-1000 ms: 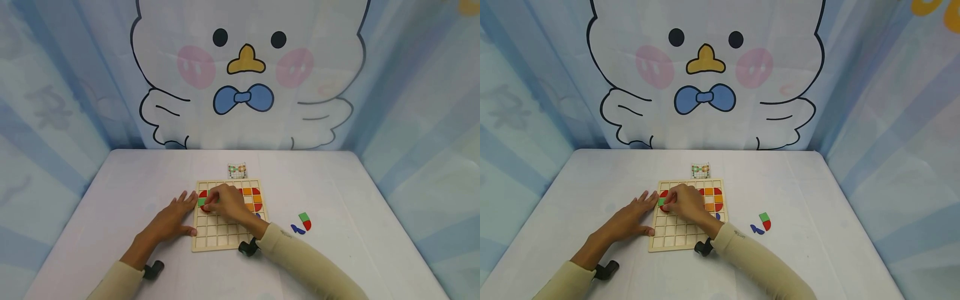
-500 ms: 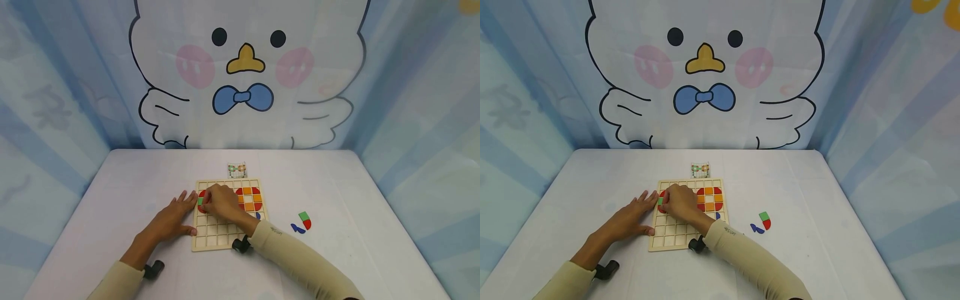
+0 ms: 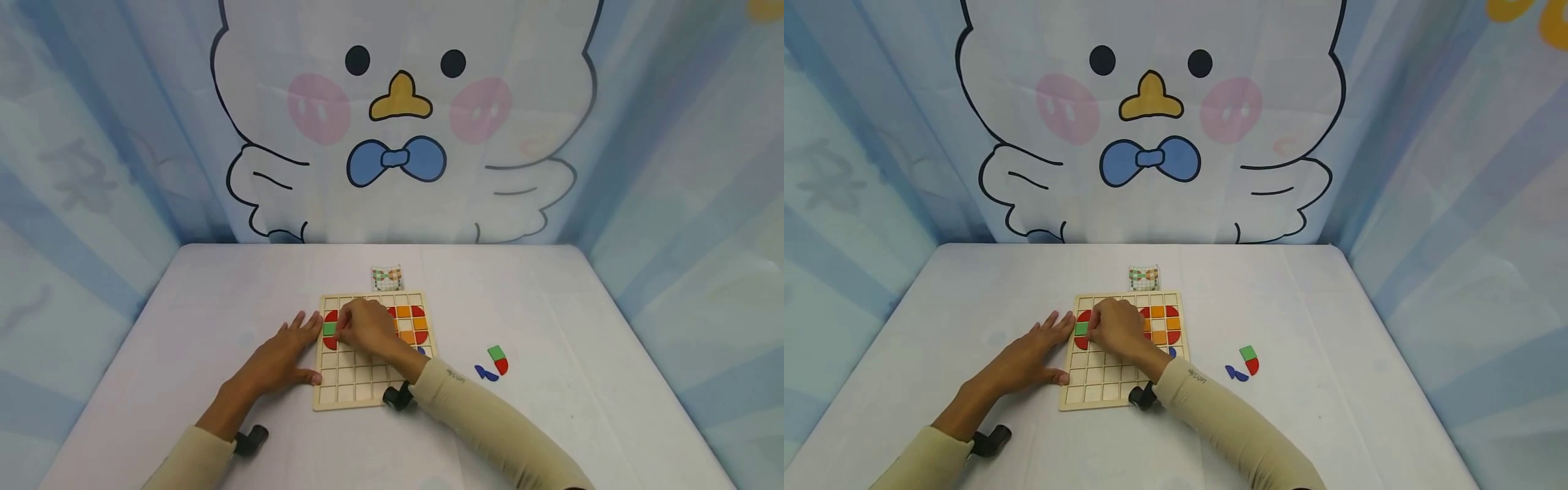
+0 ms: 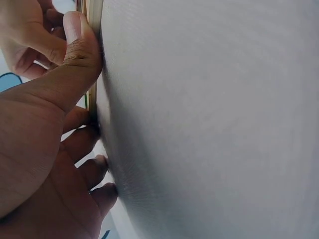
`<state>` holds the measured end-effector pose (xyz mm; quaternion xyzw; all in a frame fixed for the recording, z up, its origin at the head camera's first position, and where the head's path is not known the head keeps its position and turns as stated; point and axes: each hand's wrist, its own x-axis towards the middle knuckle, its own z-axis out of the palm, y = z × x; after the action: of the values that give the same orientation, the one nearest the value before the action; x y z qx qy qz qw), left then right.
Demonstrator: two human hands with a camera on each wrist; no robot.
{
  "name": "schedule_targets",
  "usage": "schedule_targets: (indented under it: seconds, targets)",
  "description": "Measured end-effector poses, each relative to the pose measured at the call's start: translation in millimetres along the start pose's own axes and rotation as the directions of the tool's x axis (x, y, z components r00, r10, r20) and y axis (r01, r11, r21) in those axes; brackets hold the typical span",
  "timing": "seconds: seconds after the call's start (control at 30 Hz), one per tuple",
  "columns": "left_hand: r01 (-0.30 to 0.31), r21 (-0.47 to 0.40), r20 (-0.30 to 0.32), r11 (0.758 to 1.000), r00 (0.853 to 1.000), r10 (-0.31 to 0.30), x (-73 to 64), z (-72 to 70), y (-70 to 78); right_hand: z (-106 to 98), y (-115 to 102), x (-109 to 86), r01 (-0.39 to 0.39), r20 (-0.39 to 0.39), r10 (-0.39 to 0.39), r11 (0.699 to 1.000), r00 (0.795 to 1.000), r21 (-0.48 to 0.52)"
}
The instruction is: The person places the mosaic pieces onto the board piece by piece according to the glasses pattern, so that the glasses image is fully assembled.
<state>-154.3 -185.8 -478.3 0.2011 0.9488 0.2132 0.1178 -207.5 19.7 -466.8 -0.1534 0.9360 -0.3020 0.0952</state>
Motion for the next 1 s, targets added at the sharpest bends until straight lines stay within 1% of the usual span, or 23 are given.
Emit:
schedule_targets:
  seconds: [0.23, 0.4, 0.57, 0.7, 0.8, 1.0]
  targets:
    - [0.003, 0.001, 0.003, 1.0, 1.0, -0.003, 1.6, 3.3, -2.2, -7, 7, -10.5, 0.036, -0.029, -0.034, 0.997, 0.999, 0.067]
    - [0.017, 0.005, 0.005, 1.0, 1.0, -0.017, 2.4, 3.2, -1.5, -23, 19, -23.4, 0.04, -0.051, -0.036, 0.996, 0.998, 0.082]
    - [0.028, 0.017, -0.001, 0.999, 1.0, -0.028, 1.0, 1.6, 1.1, -45, 40, -39.5, 0.032, -0.11, -0.022, 0.995, 0.994, 0.094]
    - [0.028, 0.021, -0.006, 0.999, 1.0, -0.028, 0.3, 0.6, 2.6, -64, 61, -54.6, -0.021, -0.139, 0.037, 0.993, 0.99, 0.115]
    - [0.025, 0.023, -0.007, 0.999, 1.0, -0.025, 0.2, 0.2, 2.9, -76, 78, -66.3, -0.075, -0.158, 0.093, 0.99, 0.983, 0.116]
    - [0.035, 0.015, -0.001, 0.999, 0.999, -0.035, 1.1, 1.1, 2.9, -96, 112, -91.9, -0.164, -0.208, 0.176, 0.984, 0.962, 0.074]
